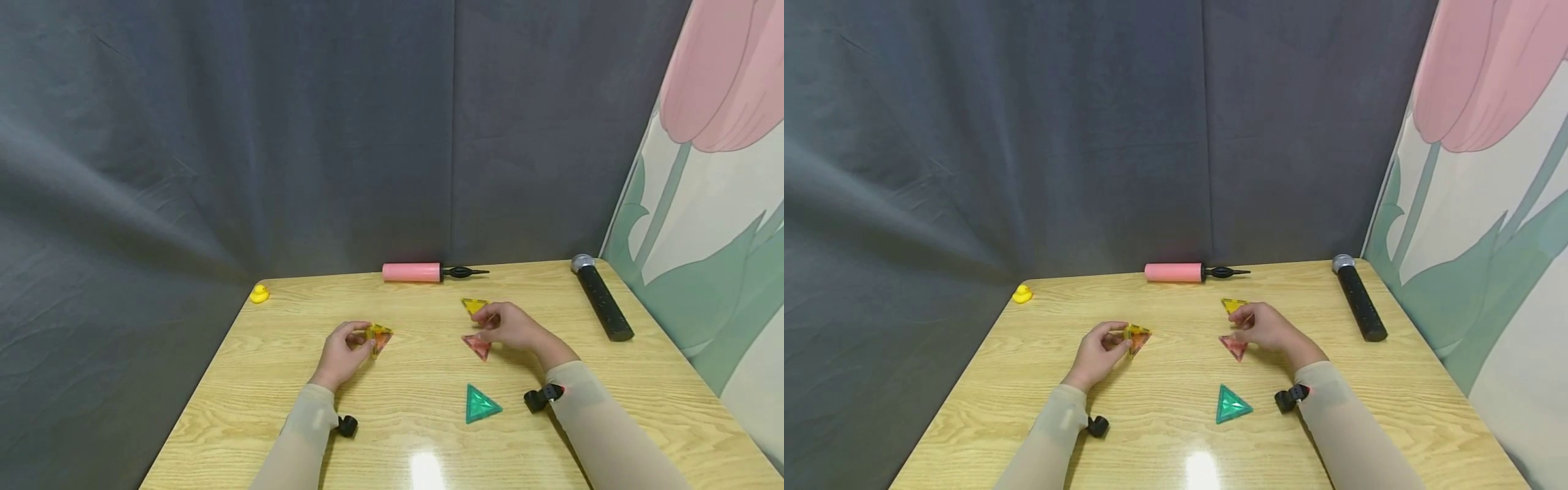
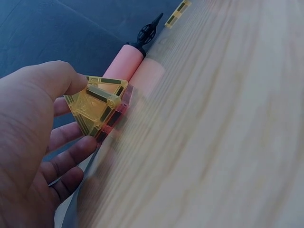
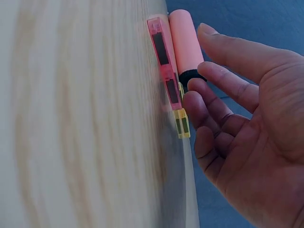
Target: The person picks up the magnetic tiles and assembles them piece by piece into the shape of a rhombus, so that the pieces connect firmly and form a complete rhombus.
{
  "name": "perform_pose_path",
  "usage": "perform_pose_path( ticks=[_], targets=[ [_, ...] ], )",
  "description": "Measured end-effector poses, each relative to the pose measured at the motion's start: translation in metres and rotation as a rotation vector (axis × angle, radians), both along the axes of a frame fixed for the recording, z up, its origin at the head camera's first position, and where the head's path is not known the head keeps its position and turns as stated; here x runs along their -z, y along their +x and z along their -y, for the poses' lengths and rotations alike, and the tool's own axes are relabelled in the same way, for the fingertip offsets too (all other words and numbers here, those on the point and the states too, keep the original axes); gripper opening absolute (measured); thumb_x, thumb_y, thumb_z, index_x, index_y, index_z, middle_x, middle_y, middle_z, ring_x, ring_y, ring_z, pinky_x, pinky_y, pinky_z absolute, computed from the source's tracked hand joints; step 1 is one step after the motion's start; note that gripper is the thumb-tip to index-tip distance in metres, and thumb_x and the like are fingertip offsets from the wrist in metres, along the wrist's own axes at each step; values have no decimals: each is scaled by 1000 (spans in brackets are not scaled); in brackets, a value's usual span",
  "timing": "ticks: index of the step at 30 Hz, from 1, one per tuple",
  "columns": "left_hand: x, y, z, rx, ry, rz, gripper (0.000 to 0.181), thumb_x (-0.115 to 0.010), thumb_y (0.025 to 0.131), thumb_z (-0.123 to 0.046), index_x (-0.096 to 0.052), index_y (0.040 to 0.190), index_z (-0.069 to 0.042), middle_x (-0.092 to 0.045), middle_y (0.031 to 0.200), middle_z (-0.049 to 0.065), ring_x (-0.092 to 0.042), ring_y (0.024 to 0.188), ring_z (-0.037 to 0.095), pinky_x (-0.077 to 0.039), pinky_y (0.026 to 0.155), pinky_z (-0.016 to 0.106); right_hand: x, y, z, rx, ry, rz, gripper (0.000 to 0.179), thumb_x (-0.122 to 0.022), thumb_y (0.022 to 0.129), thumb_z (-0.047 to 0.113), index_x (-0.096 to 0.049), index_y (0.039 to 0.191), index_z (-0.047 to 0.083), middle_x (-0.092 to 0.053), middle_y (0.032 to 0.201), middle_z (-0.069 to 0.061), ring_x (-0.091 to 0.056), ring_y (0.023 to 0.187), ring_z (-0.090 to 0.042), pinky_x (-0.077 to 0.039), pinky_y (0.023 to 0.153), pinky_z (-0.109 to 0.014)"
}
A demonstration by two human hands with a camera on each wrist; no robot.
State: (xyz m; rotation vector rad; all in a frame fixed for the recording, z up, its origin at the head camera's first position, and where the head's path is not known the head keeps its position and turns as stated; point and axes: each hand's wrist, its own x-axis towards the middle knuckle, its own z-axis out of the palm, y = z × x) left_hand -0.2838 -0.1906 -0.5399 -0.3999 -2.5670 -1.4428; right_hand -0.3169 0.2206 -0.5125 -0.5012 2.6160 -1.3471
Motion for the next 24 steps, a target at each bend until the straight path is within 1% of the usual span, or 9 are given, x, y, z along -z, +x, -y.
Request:
perform_pose_path(
  ticks=[2,6,10,13,17,24],
  targets=[
    [0,0,1,-8,-1,9,32,-78,97,-18,-72,129,-19,-65,126,3,-67,103,19,-59,88,37,0,0,-1,9,8,11,43,-90,86,16,-73,122,0,-69,110,-11,-61,93,-23,-54,79,-34],
    [0,0,3,-13,4,21,32,-78,97,-19,-72,128,-23,-65,126,-1,-67,103,18,-58,89,36,1,1,-3,10,18,34,46,-90,85,18,-73,124,0,-70,113,-11,-60,94,-22,-54,79,-31],
    [1,-1,6,-16,12,21,32,-80,96,-20,-73,127,-25,-65,126,-2,-67,102,18,-58,90,38,3,2,-5,-10,14,40,47,-91,85,19,-72,123,0,-69,113,-11,-58,92,-23,-53,76,-29],
    [3,-2,8,-28,7,19,33,-80,96,-20,-73,127,-26,-65,126,-2,-67,102,18,-57,89,38,3,3,-6,-26,11,47,47,-92,83,20,-71,122,0,-68,110,-12,-56,91,-23,-51,75,-31],
    [6,-3,10,-40,7,21,33,-80,96,-19,-73,127,-27,-65,127,-3,-66,103,17,-58,89,38,4,3,-7,-25,23,59,48,-93,81,18,-71,120,1,-65,107,-11,-54,90,-24,-50,75,-33],
    [6,-3,11,-24,21,18,33,-79,97,-19,-72,128,-26,-64,128,-2,-66,103,18,-57,91,39,6,4,-6,-35,35,58,49,-97,74,15,-71,114,2,-60,103,-11,-52,91,-25,-49,74,-33]
  ],
)
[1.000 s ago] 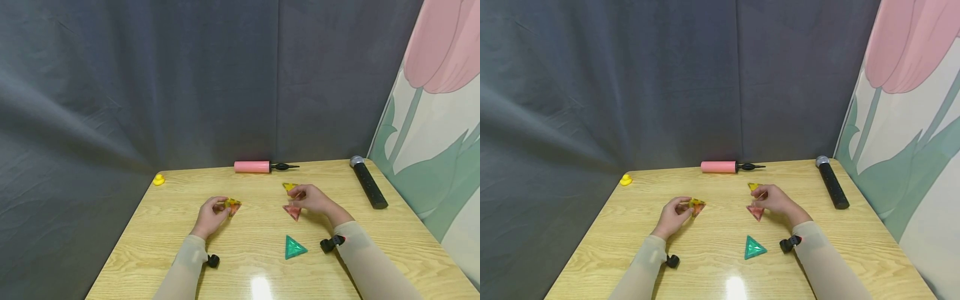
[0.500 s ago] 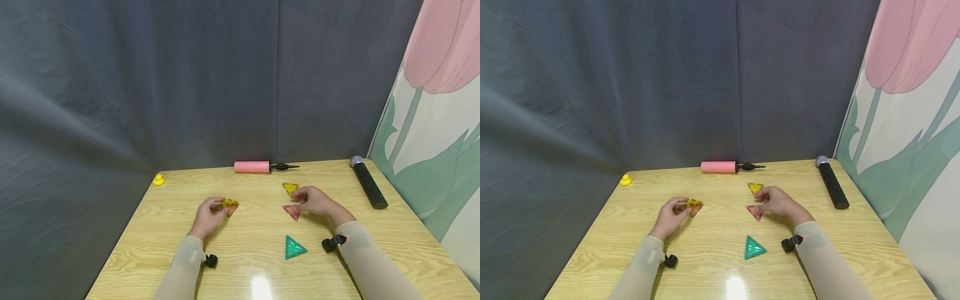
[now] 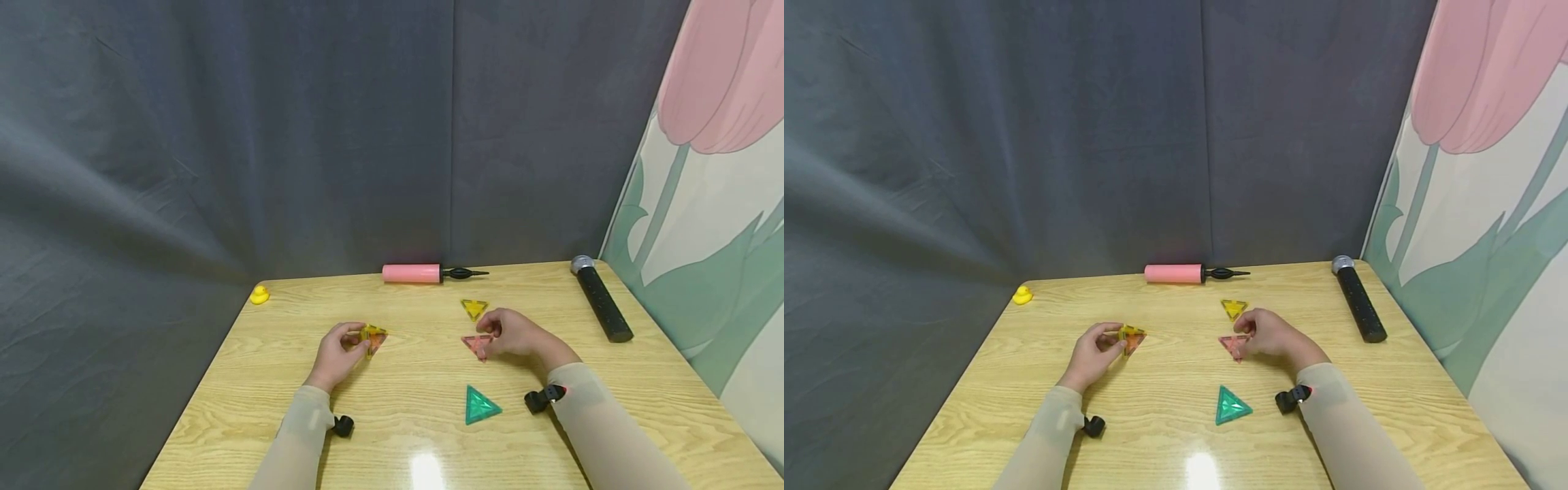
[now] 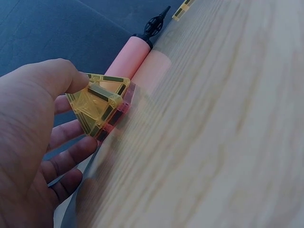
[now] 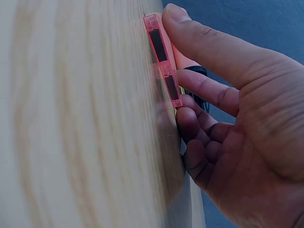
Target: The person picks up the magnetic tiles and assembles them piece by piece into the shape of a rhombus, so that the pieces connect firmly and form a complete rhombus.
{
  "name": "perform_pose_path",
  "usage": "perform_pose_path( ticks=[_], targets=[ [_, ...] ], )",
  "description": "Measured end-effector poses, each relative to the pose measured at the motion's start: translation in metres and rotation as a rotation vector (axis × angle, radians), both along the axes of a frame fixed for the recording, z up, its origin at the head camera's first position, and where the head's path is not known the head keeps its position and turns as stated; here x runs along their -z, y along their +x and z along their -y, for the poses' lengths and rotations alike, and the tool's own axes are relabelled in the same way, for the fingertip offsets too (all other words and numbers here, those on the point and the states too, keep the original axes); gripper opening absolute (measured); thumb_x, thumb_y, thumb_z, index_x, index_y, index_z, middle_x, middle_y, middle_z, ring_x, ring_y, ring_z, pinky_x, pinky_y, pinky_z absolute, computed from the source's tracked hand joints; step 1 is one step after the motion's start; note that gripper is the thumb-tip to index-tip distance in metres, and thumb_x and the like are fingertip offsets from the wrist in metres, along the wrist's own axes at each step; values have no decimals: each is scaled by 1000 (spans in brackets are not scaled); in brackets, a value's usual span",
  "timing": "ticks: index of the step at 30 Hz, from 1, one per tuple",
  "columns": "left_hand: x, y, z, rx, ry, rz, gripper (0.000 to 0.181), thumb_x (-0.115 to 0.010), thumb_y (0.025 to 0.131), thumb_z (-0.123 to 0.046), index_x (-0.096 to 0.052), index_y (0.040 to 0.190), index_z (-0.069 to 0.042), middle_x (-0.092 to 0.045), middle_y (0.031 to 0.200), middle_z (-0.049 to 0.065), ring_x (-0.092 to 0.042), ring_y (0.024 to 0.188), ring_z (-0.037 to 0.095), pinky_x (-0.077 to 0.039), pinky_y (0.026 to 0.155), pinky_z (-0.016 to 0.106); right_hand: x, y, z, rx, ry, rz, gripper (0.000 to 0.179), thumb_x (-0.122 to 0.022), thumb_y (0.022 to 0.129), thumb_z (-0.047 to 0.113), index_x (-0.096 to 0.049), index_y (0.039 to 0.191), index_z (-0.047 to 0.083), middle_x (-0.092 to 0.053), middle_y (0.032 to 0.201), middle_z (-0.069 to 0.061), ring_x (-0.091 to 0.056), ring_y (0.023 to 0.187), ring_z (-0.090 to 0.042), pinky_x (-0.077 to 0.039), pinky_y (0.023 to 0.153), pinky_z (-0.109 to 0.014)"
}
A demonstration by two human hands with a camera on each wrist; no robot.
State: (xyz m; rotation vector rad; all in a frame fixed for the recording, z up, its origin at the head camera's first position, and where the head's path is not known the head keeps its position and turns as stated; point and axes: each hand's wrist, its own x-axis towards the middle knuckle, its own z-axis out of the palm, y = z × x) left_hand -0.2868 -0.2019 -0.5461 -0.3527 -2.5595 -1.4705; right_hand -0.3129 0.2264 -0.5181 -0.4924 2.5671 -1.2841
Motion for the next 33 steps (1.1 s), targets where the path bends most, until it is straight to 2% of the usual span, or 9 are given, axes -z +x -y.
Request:
perform_pose_path(
  ticks=[8,14,24,33],
  targets=[
    [-3,1,0,-19,-13,7,33,-79,96,-18,-73,128,-25,-65,128,-2,-66,104,18,-57,91,39,-1,0,0,10,37,2,42,-98,74,17,-73,106,6,-61,99,-9,-53,88,-24,-49,73,-36],
    [-4,2,0,-31,-21,6,33,-79,96,-17,-73,128,-24,-65,127,-2,-66,104,18,-57,92,39,0,0,-2,6,42,-1,37,-96,77,17,-75,105,7,-61,99,-9,-52,89,-24,-47,73,-36],
    [-5,2,-1,-34,-21,13,34,-79,96,-17,-72,129,-23,-64,128,-2,-66,106,21,-56,95,41,-3,2,-1,13,51,10,45,-99,73,21,-73,108,7,-60,101,-9,-52,91,-26,-46,75,-38],
    [-5,2,-1,-27,-17,10,35,-79,96,-16,-72,130,-22,-64,129,-1,-66,107,21,-56,95,41,-1,1,-2,15,44,21,44,-98,74,19,-72,107,8,-58,102,-9,-51,93,-26,-46,77,-38]
  ],
)
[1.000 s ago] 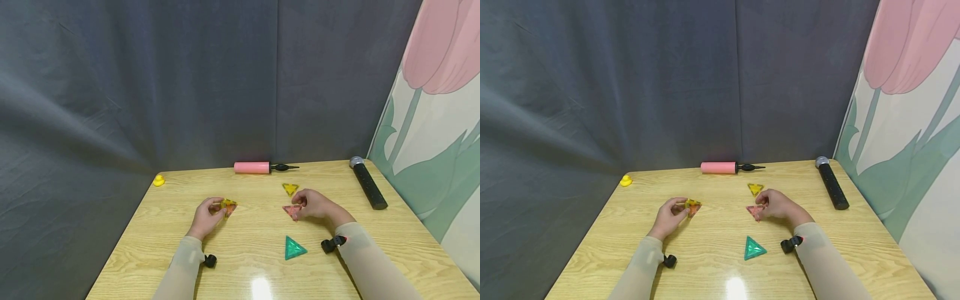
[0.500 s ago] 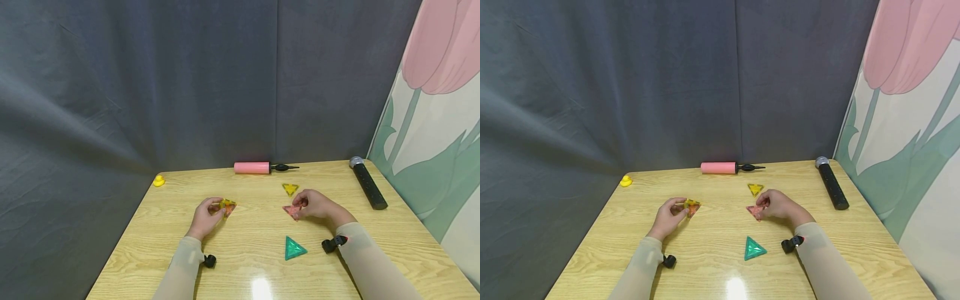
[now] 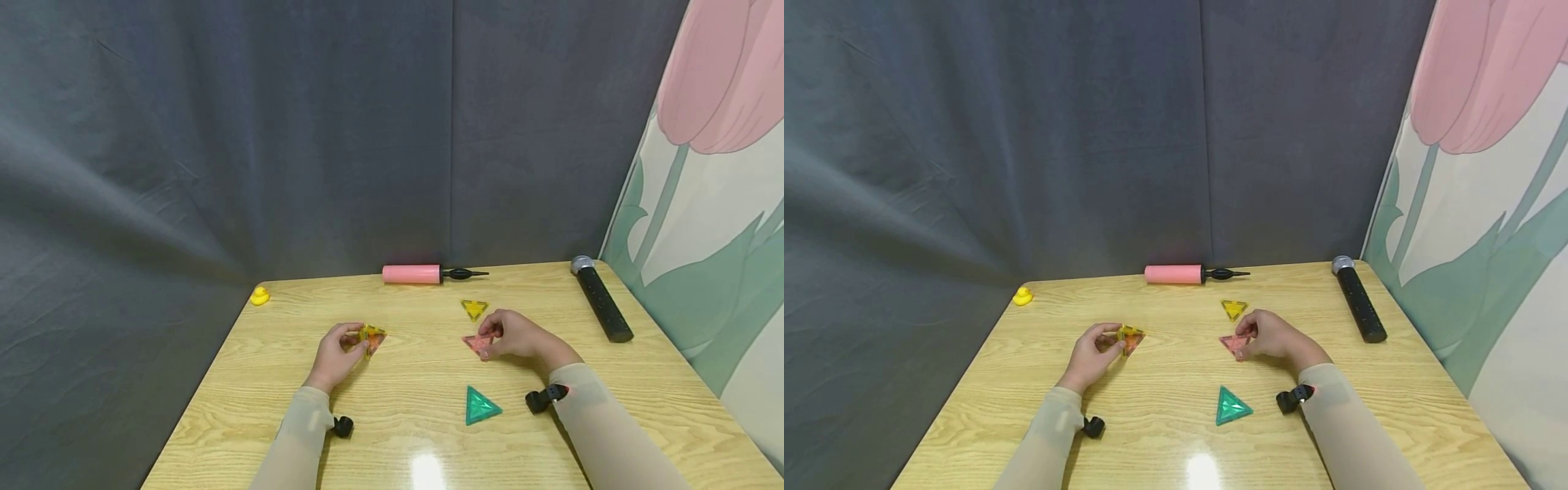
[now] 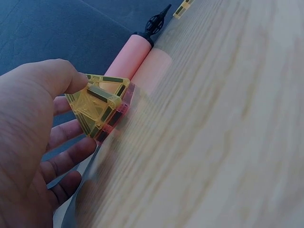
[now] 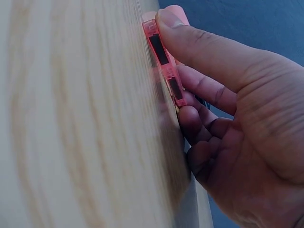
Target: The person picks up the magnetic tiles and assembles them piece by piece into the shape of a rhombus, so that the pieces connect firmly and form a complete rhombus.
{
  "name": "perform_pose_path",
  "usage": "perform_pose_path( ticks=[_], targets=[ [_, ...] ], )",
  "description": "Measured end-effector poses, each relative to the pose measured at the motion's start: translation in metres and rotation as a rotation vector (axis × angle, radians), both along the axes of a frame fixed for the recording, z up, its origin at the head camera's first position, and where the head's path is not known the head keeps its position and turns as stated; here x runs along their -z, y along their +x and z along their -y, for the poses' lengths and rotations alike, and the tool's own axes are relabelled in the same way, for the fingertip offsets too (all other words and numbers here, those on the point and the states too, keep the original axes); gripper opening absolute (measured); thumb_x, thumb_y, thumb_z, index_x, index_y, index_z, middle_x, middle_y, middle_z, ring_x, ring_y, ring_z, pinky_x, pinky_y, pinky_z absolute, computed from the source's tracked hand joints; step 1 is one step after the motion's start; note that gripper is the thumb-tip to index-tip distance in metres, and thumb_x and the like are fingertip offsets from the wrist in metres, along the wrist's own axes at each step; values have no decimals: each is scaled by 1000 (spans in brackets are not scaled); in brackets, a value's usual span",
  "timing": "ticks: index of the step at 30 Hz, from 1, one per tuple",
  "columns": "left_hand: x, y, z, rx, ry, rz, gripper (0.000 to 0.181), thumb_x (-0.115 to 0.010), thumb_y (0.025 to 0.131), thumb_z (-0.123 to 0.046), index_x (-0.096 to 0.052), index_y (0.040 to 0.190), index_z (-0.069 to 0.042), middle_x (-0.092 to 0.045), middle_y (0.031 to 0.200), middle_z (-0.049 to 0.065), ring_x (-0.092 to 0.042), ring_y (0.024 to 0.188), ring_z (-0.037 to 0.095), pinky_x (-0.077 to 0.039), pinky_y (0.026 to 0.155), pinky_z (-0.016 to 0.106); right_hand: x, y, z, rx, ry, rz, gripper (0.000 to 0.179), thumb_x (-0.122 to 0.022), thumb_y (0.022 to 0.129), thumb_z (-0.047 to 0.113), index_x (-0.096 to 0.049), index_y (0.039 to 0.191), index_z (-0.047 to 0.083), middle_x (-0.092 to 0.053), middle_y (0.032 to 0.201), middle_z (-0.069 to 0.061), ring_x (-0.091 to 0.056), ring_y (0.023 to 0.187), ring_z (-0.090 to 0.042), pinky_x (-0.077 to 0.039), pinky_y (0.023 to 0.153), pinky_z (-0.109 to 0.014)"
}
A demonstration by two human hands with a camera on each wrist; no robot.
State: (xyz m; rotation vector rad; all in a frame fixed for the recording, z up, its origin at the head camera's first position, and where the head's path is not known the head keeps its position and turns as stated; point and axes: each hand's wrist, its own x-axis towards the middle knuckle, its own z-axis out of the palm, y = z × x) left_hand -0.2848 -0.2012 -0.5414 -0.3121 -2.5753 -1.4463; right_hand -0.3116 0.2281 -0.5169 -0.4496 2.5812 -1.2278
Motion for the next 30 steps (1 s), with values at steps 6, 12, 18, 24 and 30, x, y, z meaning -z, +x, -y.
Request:
perform_pose_path(
  ticks=[6,12,18,24,30],
  targets=[
    [0,0,0,-4,-8,-2,33,-78,97,-17,-72,129,-22,-64,128,-2,-66,106,20,-56,94,40,2,0,-3,-12,-59,0,43,-97,74,14,-70,106,6,-59,99,-10,-51,91,-26,-46,74,-34],
    [-1,1,-1,-3,-4,-1,34,-79,96,-17,-72,129,-22,-64,127,-2,-66,106,20,-56,94,40,5,1,-8,-29,-159,28,40,-93,76,6,-69,108,4,-58,99,-15,-51,90,-27,-46,72,-32],
    [-1,1,-1,-3,-8,-15,35,-79,96,-16,-72,130,-22,-64,127,-2,-66,106,20,-56,93,41,11,-3,-13,-23,-236,68,39,-90,78,2,-68,110,3,-59,99,-18,-53,89,-29,-49,71,-32],
    [-2,1,-2,-1,-6,-11,34,-79,97,-18,-72,129,-23,-64,128,-1,-66,107,21,-56,94,41,12,-6,-16,-34,-245,24,32,-86,82,-1,-68,108,2,-63,95,-17,-58,85,-28,-53,70,-30],
    [-6,2,-2,17,-7,-38,37,-77,98,-18,-70,134,-12,-63,131,6,-66,109,24,-55,95,45,8,-3,-17,-19,-255,4,29,-82,86,-4,-67,111,-2,-62,98,-18,-59,85,-27,-54,72,-30]
  ],
)
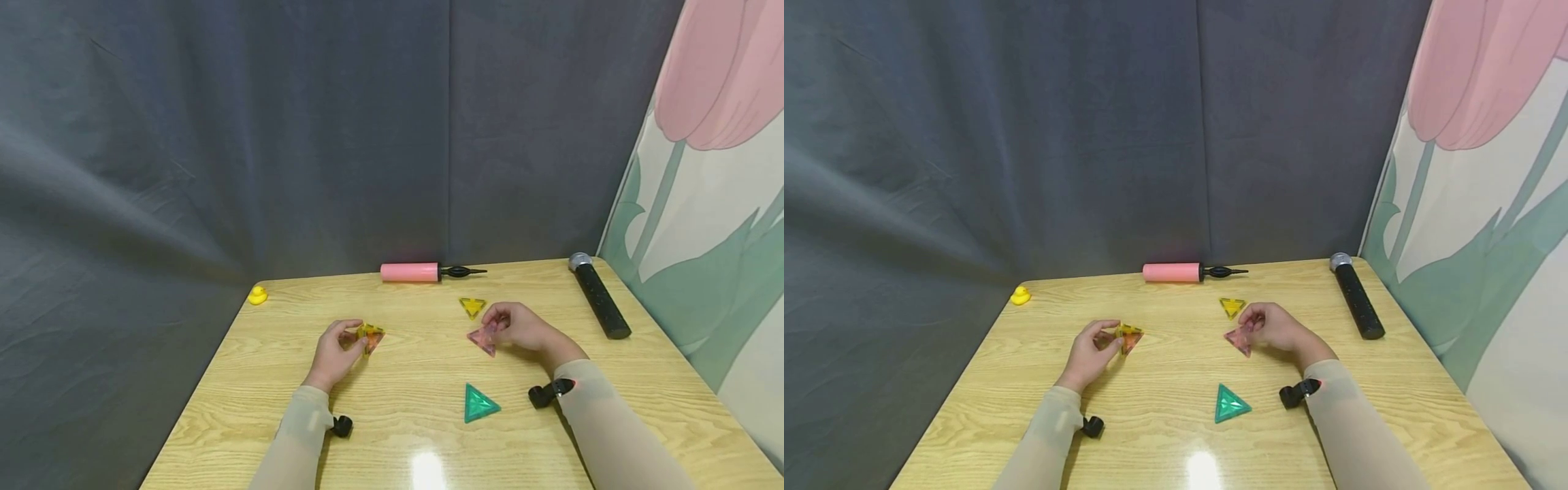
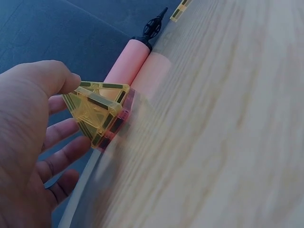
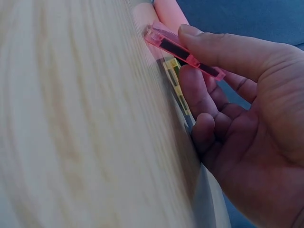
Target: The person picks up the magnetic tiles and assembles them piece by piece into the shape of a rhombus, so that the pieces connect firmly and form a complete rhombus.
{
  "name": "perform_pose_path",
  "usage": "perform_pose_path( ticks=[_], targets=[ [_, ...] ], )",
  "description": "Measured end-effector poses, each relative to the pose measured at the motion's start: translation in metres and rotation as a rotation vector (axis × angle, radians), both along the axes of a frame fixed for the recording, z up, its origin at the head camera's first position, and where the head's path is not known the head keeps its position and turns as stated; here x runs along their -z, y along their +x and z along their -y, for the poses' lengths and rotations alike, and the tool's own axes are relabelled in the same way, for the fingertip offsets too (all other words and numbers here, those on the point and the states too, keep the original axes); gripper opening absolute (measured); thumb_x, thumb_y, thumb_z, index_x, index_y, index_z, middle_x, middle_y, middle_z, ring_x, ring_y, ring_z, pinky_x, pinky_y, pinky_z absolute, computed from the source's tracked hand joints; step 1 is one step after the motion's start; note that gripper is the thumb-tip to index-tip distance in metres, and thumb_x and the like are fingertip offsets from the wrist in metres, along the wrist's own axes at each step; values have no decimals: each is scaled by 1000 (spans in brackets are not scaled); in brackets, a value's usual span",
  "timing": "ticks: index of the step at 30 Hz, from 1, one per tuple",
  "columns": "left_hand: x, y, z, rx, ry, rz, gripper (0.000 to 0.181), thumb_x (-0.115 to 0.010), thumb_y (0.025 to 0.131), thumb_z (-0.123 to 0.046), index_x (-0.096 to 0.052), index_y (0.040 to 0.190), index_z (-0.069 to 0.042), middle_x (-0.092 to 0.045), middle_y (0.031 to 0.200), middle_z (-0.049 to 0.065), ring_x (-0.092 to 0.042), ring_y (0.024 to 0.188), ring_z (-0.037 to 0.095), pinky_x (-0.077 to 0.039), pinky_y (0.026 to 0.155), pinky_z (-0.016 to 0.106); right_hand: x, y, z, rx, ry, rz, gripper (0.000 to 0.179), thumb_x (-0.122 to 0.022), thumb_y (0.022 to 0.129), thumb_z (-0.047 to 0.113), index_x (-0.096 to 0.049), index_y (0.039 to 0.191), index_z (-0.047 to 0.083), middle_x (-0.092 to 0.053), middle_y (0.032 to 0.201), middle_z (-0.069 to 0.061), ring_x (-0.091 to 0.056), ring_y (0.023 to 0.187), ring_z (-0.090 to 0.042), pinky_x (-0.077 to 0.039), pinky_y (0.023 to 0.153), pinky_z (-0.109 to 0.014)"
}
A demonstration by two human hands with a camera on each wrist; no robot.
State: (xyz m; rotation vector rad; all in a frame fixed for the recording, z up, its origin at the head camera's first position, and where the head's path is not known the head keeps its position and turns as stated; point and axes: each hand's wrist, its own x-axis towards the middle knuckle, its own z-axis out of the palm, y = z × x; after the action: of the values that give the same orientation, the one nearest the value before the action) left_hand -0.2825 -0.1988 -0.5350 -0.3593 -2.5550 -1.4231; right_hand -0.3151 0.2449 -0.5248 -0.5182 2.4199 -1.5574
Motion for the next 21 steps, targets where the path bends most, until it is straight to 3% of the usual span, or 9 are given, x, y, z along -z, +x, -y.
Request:
perform_pose_path(
  ticks=[9,17,21],
  targets=[
    [-6,0,0,-4,-2,-28,39,-76,99,-24,-69,136,-13,-63,132,7,-63,110,23,-55,91,48,-11,5,-2,57,22,11,28,-76,90,-2,-66,116,-3,-63,102,-18,-59,86,-27,-51,64,-28],
    [-12,-1,-4,-30,9,-88,32,-77,98,-19,-72,128,-28,-65,129,4,-63,111,25,-52,89,54,-19,12,-8,113,32,5,23,-76,93,3,-71,115,0,-65,100,-15,-57,84,-25,-51,59,-31],
    [-17,1,-7,-40,6,-130,30,-78,97,-19,-72,125,-29,-65,125,-2,-61,112,24,-52,89,56,-21,12,-12,137,55,-14,19,-78,94,8,-73,111,2,-67,99,-13,-58,84,-25,-52,60,-32]
  ],
)
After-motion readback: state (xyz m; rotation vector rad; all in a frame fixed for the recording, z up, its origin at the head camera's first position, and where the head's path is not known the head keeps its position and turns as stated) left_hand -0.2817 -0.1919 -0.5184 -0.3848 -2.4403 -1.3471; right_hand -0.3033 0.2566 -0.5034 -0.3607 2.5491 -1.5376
